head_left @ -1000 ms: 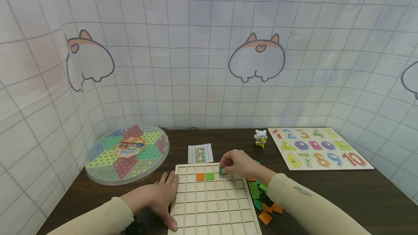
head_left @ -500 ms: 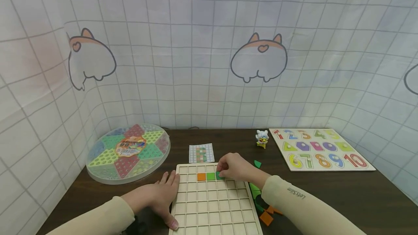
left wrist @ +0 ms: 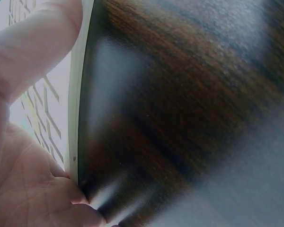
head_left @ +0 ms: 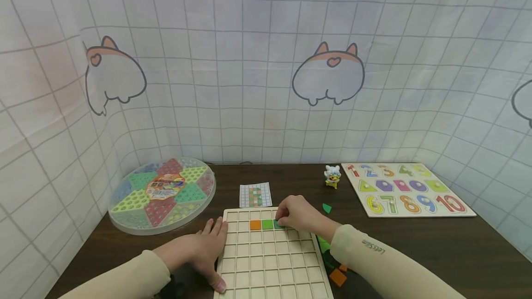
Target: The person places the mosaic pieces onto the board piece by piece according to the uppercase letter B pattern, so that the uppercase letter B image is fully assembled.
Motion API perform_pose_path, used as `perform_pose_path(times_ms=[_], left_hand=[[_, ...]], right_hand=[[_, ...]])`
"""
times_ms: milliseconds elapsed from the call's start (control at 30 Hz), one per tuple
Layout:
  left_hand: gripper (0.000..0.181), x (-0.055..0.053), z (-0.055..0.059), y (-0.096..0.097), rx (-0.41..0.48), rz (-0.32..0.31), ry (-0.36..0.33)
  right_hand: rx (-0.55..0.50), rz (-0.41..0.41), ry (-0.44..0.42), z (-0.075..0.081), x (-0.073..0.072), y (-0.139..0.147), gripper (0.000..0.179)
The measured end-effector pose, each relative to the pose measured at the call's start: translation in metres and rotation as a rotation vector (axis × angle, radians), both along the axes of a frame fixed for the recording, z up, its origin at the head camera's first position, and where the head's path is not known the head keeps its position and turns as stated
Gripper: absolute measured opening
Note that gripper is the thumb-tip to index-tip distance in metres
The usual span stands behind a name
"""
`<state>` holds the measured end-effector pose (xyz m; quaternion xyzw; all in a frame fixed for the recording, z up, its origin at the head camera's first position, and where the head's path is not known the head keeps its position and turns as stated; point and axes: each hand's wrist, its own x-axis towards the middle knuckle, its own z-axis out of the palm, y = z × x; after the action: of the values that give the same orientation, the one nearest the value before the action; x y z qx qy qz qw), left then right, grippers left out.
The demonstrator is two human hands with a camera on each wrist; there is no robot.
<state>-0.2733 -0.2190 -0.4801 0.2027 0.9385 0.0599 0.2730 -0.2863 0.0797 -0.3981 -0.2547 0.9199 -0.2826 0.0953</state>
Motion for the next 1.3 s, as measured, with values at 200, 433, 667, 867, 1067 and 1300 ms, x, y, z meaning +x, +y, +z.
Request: perform_pose_path(times_ms=[200, 433, 667, 867, 1067, 1300], left_hand=[[0.168, 0.003, 0.003, 0.001, -0.005, 0.001, 0.004], [0.168, 0.005, 0.005, 0.003, -0.015, 0.003, 0.01], [0.168, 0.001, 0.004, 0.002, -0.009, 0.003, -0.003], [0.168, 0.003, 0.008, 0.003, -0.018, -0.006, 0.009], [0.169, -0.002, 0.001, 0.0, -0.007, -0.002, -0.003], [0.169, -0.005, -0.005, -0.002, -0.005, 0.001, -0.008]], right_hand=[[0.012, 0.012, -0.021, 0.003, 0.003, 0.003, 0.009], [0.006, 0.019, -0.028, 0.008, 0.0, 0.016, 0.015], [-0.017, -0.038, -0.008, 0.017, -0.012, 0.055, 0.016], [0.015, -0.088, 0.053, 0.019, -0.016, 0.092, 0.016], [0.02, -0.109, 0.052, 0.015, -0.018, 0.112, 0.016], [0.008, -0.03, -0.023, 0.007, -0.009, 0.11, 0.013]])
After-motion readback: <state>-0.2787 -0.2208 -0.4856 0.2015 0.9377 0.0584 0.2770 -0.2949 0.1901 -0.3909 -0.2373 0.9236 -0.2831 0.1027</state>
